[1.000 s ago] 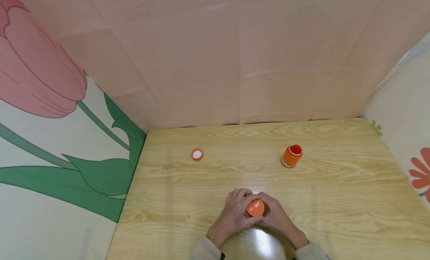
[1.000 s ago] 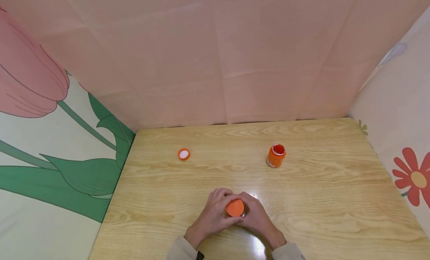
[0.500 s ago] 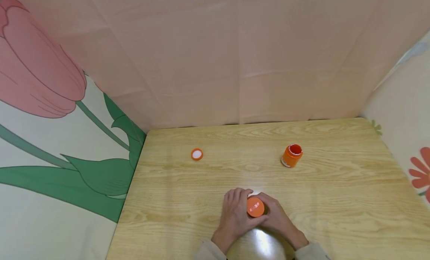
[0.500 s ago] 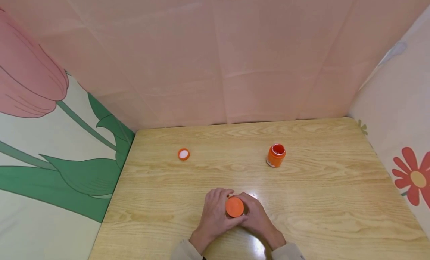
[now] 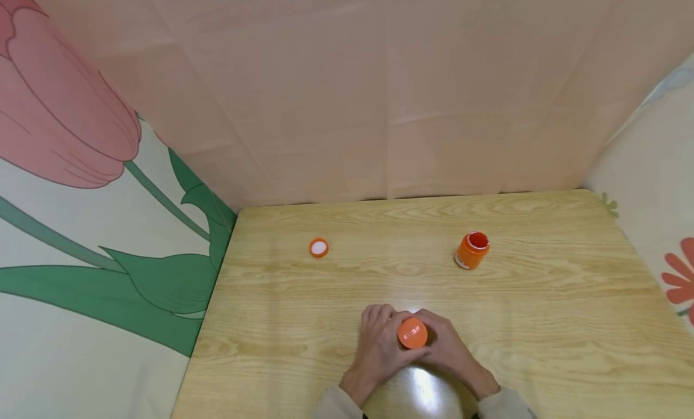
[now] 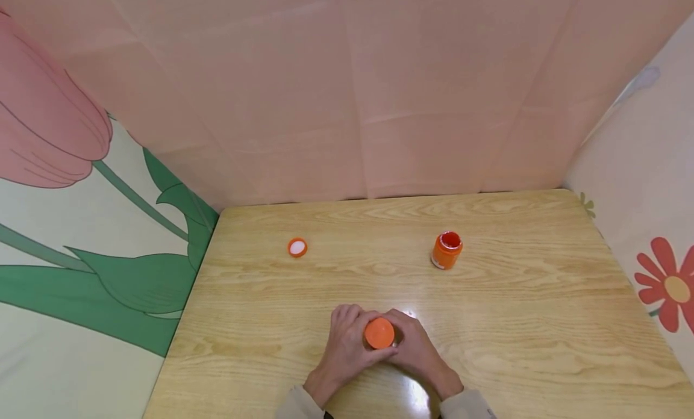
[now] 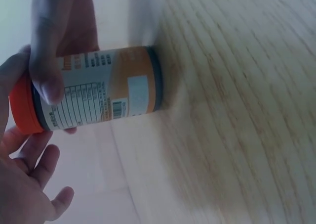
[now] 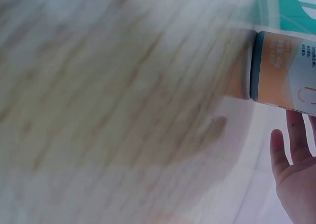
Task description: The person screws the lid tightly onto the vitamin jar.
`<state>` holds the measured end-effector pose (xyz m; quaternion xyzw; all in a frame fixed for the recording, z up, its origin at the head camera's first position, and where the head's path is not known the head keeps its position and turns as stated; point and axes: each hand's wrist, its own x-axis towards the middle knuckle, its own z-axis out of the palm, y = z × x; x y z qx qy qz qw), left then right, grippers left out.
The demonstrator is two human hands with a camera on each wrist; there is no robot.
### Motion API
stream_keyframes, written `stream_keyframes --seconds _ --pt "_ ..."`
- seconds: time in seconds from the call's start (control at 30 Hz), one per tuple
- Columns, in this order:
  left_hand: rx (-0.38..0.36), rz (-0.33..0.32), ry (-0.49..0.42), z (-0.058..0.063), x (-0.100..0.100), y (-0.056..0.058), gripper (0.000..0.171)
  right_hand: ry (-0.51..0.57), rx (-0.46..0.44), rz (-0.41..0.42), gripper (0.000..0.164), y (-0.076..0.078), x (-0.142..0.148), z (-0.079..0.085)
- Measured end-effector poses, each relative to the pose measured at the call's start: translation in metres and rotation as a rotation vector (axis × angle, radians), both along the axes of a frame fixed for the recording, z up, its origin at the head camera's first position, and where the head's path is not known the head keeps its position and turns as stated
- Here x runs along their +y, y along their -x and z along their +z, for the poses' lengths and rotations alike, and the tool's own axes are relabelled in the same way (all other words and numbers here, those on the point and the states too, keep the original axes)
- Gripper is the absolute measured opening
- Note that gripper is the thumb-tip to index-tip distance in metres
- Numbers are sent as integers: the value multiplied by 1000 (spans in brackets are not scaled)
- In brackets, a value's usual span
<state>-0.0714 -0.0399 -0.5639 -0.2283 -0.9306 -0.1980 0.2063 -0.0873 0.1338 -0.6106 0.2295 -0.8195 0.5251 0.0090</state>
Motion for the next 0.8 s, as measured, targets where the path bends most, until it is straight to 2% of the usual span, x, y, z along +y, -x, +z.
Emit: stream_keyframes --seconds 0.47,0.8 --pt "-47 -99 -11 8 -6 4 62 -73 -44 33 51 3 3 6" --pt "-82 -154 12 11 -8 9 59 -45 21 66 53 5 5 10"
